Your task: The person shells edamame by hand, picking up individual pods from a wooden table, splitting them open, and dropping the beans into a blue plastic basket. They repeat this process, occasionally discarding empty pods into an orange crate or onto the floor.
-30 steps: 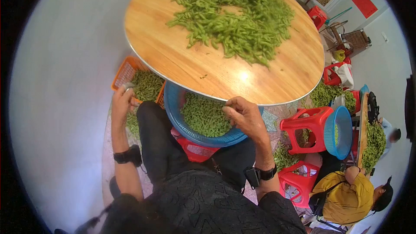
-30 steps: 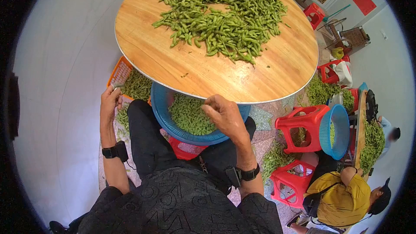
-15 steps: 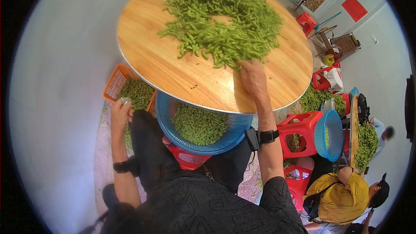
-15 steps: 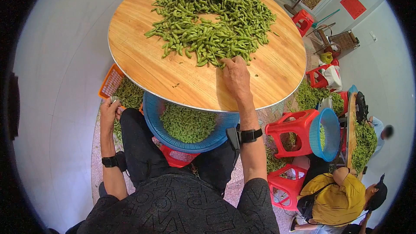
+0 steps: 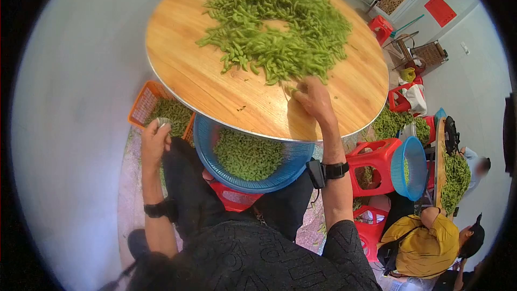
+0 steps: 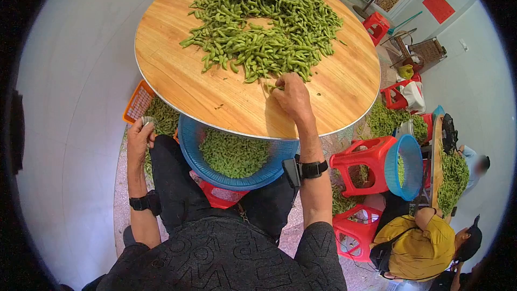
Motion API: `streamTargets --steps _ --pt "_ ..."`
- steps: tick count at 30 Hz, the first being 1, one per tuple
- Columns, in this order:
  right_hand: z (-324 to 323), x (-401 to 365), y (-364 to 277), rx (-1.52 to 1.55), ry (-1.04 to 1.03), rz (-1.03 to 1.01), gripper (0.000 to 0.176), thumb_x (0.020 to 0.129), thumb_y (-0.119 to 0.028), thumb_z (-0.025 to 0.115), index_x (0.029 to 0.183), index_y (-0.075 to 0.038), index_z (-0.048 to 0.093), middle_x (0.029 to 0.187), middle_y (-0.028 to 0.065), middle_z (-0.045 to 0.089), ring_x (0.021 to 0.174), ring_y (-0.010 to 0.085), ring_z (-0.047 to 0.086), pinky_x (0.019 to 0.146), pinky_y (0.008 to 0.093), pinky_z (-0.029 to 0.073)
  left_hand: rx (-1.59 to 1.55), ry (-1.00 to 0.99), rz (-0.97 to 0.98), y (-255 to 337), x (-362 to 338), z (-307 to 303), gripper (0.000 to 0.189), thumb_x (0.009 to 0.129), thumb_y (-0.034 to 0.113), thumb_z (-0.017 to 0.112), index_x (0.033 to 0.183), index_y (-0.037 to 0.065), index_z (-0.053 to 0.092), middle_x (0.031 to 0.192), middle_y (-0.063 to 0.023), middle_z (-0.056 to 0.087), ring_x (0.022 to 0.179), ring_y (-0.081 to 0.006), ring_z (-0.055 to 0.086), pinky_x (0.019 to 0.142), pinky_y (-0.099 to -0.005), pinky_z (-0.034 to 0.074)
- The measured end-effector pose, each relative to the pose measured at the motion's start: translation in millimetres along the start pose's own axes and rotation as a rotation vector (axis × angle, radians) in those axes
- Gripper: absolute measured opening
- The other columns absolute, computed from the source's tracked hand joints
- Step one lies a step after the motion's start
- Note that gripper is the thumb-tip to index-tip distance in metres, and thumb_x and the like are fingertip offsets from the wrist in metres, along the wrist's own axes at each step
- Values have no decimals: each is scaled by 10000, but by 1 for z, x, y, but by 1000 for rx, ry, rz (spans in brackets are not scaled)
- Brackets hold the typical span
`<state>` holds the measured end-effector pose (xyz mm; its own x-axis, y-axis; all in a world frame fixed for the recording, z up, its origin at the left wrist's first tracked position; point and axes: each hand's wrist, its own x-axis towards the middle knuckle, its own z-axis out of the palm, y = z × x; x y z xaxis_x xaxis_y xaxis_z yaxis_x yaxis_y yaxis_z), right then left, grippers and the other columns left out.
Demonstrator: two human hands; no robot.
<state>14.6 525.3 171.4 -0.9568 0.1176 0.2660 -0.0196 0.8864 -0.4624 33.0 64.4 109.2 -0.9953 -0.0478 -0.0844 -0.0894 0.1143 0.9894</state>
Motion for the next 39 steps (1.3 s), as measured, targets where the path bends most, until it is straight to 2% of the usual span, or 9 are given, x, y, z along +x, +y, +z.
streamTargets --steps 3,9,15,18,20,24,30,35,39 --pt "2 0 2 166 -102 162 275 834 -164 727 1059 -7 703 989 173 662 903 346 655 804 434 525 -10 -8 12 6 -1 6 158 979 171 644 860 75 606 641 -1 568 499 -82 505 470 -235 396" --pt "-1 -8 4 301 -61 115 290 904 -211 735 1073 25 725 942 156 677 801 278 652 750 390 523 -35 1 39 16 -3 20 141 976 174 659 890 63 654 654 10 571 516 -68 506 479 -228 394" --pt "3 -22 4 315 184 -38 275 968 -210 701 1118 17 742 849 125 664 756 212 631 713 359 508 -134 -47 71 49 -15 55 144 983 179 673 1002 41 712 678 23 579 531 -51 506 482 -218 395" --pt "9 -27 1 491 178 -30 286 996 -200 684 1143 44 703 882 41 677 767 147 610 664 298 487 -153 -113 75 56 -17 74 156 985 174 678 1037 33 721 684 24 586 538 -46 512 485 -210 399" --pt "11 -30 -11 728 125 236 285 1005 -167 684 1202 37 705 931 49 704 798 109 639 643 273 503 -147 -156 45 65 -20 87 173 986 172 683 1069 25 722 677 26 584 532 -35 507 481 -196 404" --pt "6 -43 -30 961 15 305 300 1001 -148 687 1225 53 684 966 63 718 798 108 649 619 260 522 -217 -312 27 78 -27 110 184 994 159 657 1076 4 711 687 12 595 520 -55 518 477 -212 415" --pt "13 -80 -78 1250 -89 203 260 1010 -141 692 1171 63 710 944 71 714 771 115 650 632 259 544 -370 -549 -64 100 -37 143 181 994 173 678 1063 6 688 689 12 597 528 -48 528 476 -201 415" --pt "12 -100 -101 1235 -89 158 225 1017 -108 677 1183 39 716 876 68 688 737 129 640 655 262 525 -411 -601 -36 99 -40 150 188 996 171 676 1058 -6 679 702 6 609 545 -55 550 487 -208 428" --pt "9 -104 -109 1215 -60 87 216 1012 -83 679 1176 54 713 964 72 681 741 111 637 638 244 524 -413 -607 -30 101 -43 148 181 998 157 668 1075 -6 682 700 7 606 552 -55 547 487 -210 428"
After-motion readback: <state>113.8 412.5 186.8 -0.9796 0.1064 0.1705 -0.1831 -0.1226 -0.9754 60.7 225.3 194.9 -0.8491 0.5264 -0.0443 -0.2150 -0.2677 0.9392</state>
